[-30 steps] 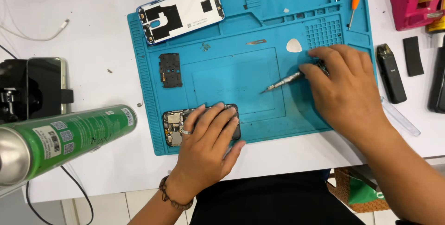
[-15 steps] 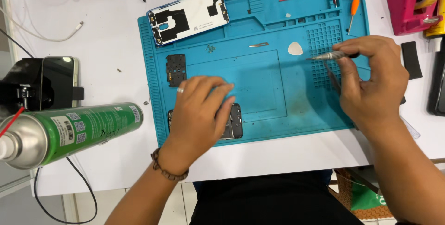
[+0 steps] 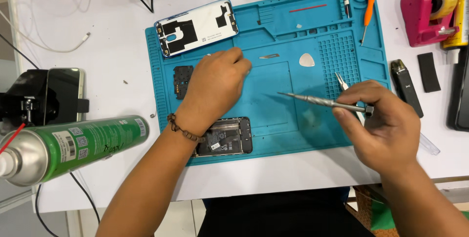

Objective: The person uses a screwdriver to remove multiple screws from the back of a disassembled smartphone placed on a blue anti-static mat. Screws are placed on the mat as they are removed. The person then uses their fingers to lift and remove a black metal bracket from the phone's interior.

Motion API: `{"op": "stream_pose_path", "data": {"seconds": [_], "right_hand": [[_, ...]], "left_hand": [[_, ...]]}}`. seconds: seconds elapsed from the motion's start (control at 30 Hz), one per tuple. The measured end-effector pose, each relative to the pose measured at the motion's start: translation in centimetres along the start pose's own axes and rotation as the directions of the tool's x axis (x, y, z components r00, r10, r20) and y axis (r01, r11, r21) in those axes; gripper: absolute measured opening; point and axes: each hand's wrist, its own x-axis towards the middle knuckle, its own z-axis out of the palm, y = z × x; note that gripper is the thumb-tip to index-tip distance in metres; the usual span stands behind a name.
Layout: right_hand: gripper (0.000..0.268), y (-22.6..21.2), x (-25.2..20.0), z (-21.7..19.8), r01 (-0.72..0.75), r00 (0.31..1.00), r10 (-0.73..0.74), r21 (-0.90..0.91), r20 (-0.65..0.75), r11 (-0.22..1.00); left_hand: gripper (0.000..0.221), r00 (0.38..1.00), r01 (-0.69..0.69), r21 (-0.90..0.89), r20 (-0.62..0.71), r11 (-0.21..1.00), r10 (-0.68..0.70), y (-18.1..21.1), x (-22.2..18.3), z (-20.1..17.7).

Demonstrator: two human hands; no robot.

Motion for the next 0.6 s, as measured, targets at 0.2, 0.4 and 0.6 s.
{"op": "stream_pose_path", "data": {"seconds": [0.2,0.4,0.6], "right_hand": [[0.007,0.3,-0.4,1.1,-0.036,0.999,0.036,0.001,-0.022,0.999],[0.011,-0.3,-0.4,2.1,-0.120,0.993,0.114,0.310,0.038,0.943],[0.048,-3.7,0.2,2.8,-0.158,0.982,0.180,0.268,-0.057,0.950]], "left_hand": [[0.028,0.996,-0.083,0.179,0.000,0.980,0.084,1.1,-0.2,-0.7],[0.009,0.997,0.041,-0.394,-0.041,0.918,-0.062,2.2,-1.0,-2.6],[0.015,0.859,0.247,-0.954,0.136,0.167,-0.493,7.1,-4.7,-5.0]]}}
